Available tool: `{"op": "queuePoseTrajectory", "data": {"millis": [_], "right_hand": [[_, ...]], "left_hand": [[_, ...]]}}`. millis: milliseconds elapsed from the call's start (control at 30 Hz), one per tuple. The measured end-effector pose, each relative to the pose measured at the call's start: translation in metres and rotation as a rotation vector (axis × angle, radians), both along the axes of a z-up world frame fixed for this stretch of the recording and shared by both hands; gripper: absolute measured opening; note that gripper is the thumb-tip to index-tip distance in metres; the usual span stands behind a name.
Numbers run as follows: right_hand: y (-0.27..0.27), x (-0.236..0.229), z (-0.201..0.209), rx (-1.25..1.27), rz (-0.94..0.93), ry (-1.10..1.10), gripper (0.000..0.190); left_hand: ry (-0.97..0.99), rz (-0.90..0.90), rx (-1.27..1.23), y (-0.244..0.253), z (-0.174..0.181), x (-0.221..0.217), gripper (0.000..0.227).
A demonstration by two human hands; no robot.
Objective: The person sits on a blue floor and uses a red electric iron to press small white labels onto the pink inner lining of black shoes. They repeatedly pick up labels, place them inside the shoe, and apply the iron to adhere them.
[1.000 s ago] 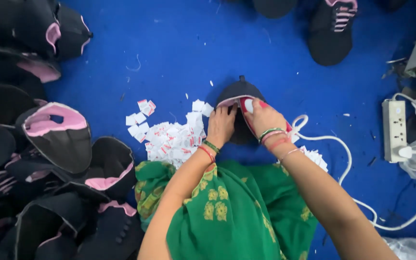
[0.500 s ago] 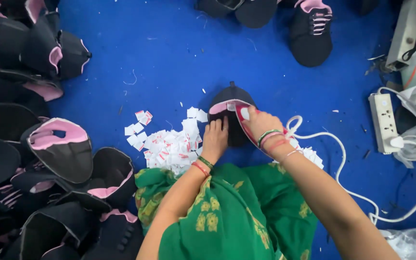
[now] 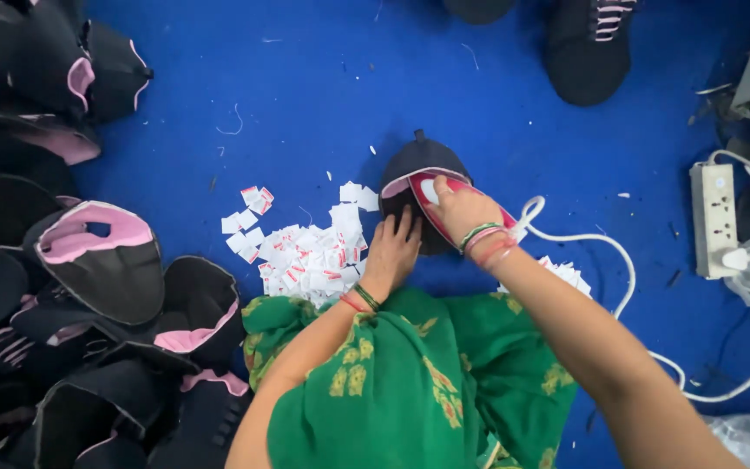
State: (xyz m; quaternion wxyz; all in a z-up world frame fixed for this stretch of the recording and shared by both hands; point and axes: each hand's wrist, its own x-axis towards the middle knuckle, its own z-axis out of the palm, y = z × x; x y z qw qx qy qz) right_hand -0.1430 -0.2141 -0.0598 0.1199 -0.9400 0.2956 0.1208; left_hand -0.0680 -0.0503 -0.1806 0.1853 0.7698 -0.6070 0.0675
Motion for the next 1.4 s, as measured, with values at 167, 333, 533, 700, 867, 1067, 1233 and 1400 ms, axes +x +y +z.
{"op": "queuePoseTrajectory", "data": {"millis": [167, 333, 533, 700, 867, 1067, 1233, 1400], "right_hand": [[0.002, 0.014, -0.021, -0.067, -0.006, -0.077, 0.064], [-0.001, -0.013, 0.0, -0.057, -0.022, -0.026, 0.058], [-0.003, -0.024, 0.021, -0.088, -0.019, -0.004, 0.056], [-0.003, 0.001, -0.008, -0.001, -0.136, -0.055, 0.054], [-0.027, 0.014, -0.013, 0.044, -0.076, -0.065, 0.053], [-0.008, -0.004, 0.012, 0.019, 0.011, 0.087, 0.053], [-0.01, 0.01, -0.004, -0.007, -0.041, -0.038, 0.052], [-0.002, -0.027, 0.008, -0.036, 0.059, 0.005, 0.053]], "left_hand": [[-0.045, -0.031, 0.053, 0.001, -0.005, 0.001, 0.051], [-0.071, -0.013, 0.12, 0.004, 0.002, 0.002, 0.048], [-0.016, -0.028, -0.042, 0.006, 0.001, 0.009, 0.047], [0.045, -0.075, 0.058, 0.002, 0.01, 0.019, 0.044], [0.053, -0.079, 0.007, 0.0, 0.008, 0.03, 0.038], [0.098, -0.074, 0.028, 0.0, 0.015, 0.031, 0.039], [0.07, -0.078, 0.101, -0.009, 0.002, 0.031, 0.037], [0.036, -0.064, 0.04, 0.008, 0.017, 0.022, 0.045]]}}
